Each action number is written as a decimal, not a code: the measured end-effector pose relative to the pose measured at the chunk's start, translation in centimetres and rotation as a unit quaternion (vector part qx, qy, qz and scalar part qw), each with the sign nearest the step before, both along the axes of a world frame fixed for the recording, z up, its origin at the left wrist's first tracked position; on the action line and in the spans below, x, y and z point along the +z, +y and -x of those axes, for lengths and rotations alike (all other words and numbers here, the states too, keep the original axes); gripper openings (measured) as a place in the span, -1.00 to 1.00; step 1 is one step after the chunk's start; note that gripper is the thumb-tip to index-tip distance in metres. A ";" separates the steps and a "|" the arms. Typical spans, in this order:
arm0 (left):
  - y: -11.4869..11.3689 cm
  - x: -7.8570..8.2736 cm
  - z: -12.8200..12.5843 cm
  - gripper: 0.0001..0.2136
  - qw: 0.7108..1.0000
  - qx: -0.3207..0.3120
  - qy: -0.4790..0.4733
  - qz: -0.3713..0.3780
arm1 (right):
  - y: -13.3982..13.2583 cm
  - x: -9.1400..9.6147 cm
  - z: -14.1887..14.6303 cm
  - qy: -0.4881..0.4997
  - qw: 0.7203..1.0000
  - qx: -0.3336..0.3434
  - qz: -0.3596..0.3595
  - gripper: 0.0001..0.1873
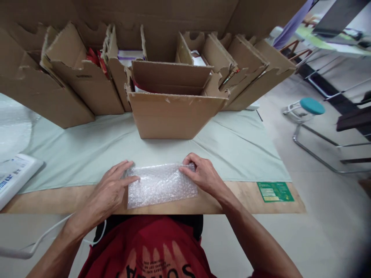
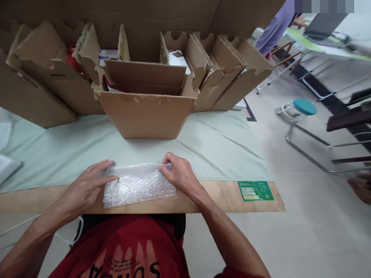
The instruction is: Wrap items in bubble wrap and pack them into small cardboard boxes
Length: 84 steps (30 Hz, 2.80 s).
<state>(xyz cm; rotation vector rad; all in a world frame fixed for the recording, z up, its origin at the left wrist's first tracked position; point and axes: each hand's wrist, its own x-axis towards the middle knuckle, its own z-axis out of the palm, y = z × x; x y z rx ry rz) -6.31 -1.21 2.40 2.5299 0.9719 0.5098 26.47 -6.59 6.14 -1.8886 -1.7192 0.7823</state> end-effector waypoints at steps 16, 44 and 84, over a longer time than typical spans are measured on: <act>-2.1 0.8 -9.3 -0.66 0.994 -0.096 0.013 -0.053 | -1.8 -0.9 -1.2 0.072 0.995 -0.062 0.004 -0.70; -4.6 2.2 -6.7 -0.82 0.991 -0.118 -0.039 0.054 | -8.4 -1.4 0.7 -0.191 0.939 0.201 -0.203 -0.44; -4.8 2.1 -5.3 -0.56 0.992 0.059 -0.086 -0.076 | -3.6 -1.9 4.1 -0.093 0.933 0.244 -0.248 -0.77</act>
